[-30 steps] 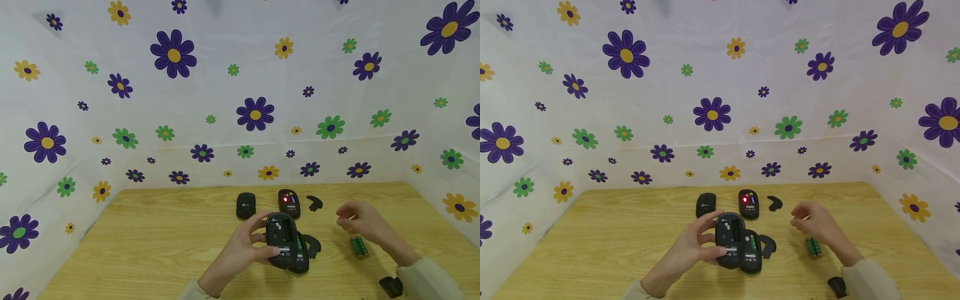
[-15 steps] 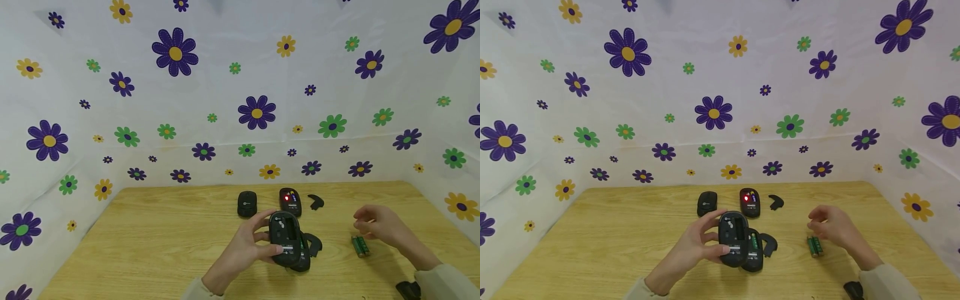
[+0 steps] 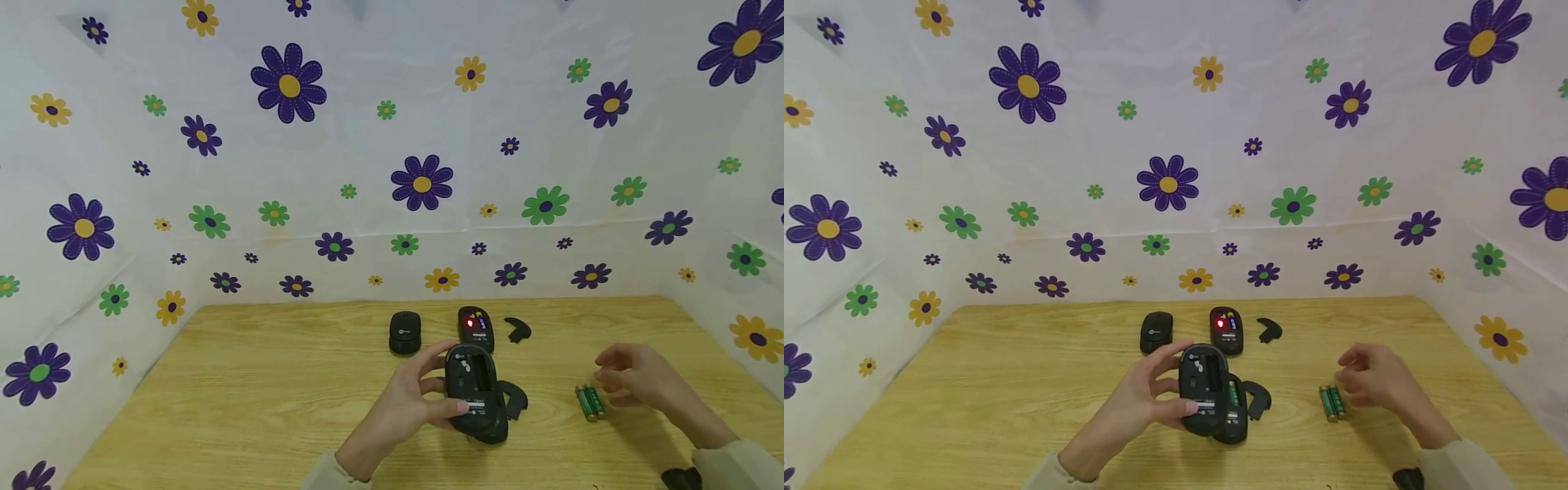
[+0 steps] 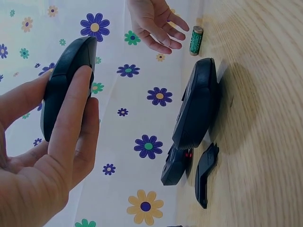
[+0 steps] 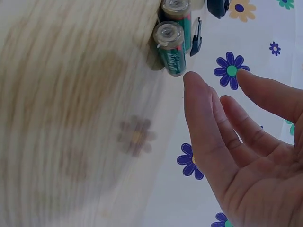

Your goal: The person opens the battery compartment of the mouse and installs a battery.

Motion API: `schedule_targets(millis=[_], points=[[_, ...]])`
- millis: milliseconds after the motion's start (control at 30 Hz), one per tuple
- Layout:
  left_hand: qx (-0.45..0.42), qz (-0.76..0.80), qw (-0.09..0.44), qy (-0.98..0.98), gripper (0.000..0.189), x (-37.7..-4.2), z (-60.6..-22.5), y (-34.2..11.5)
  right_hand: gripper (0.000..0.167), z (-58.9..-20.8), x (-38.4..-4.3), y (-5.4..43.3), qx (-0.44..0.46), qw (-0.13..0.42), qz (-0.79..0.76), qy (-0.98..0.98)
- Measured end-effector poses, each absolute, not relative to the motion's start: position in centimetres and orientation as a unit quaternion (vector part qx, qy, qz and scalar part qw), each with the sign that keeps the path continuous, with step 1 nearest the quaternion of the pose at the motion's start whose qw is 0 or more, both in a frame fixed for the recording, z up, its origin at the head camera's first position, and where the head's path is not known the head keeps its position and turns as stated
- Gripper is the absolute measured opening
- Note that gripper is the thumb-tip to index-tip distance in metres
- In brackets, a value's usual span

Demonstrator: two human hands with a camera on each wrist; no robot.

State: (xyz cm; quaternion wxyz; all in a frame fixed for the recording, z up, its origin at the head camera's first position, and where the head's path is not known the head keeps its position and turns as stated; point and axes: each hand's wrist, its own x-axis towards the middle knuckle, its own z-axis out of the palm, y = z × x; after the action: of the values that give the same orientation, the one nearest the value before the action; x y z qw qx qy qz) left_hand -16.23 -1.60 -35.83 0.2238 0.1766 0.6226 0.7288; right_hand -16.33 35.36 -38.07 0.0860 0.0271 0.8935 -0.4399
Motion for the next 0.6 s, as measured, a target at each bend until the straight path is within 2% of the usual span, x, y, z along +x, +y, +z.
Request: schedule_targets(millis=[600], points=[[0.175,0.725,0.226,0.627,0.077,-16.3,-35.7,-1.4,0.028,-39.2,-16.3,36.1,0.040,0.118,-0.470,0.874]])
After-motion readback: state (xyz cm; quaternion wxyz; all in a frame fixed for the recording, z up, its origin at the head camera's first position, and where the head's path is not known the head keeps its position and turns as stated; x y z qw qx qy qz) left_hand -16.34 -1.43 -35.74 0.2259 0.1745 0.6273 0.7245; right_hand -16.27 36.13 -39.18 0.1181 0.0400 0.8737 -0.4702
